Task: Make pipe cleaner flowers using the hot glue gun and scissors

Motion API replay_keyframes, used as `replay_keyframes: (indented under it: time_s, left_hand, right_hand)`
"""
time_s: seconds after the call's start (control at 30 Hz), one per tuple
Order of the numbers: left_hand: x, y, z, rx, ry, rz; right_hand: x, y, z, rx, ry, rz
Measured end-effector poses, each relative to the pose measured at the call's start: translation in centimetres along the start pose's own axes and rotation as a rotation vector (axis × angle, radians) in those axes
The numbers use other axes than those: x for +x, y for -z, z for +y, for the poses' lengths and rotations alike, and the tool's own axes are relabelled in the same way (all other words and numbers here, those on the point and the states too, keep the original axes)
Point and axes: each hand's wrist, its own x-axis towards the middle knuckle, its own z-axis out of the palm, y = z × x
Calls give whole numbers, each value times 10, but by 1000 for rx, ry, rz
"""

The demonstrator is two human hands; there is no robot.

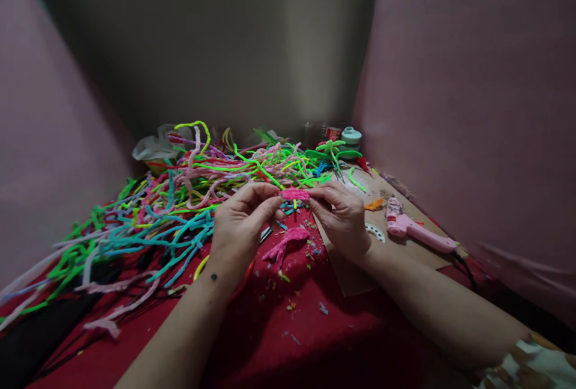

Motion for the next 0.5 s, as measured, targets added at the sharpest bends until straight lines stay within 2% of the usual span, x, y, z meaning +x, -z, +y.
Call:
replay_keyframes:
  time_s: [0.23, 0.5]
  left_hand:
    - [-5, -4, -6, 111, -105, 48]
    - [-5, -2, -8, 171, -157, 24]
  right_hand:
    - [-1, -1, 1, 27, -21, -35]
    - [-3, -2, 3, 2, 11, -43]
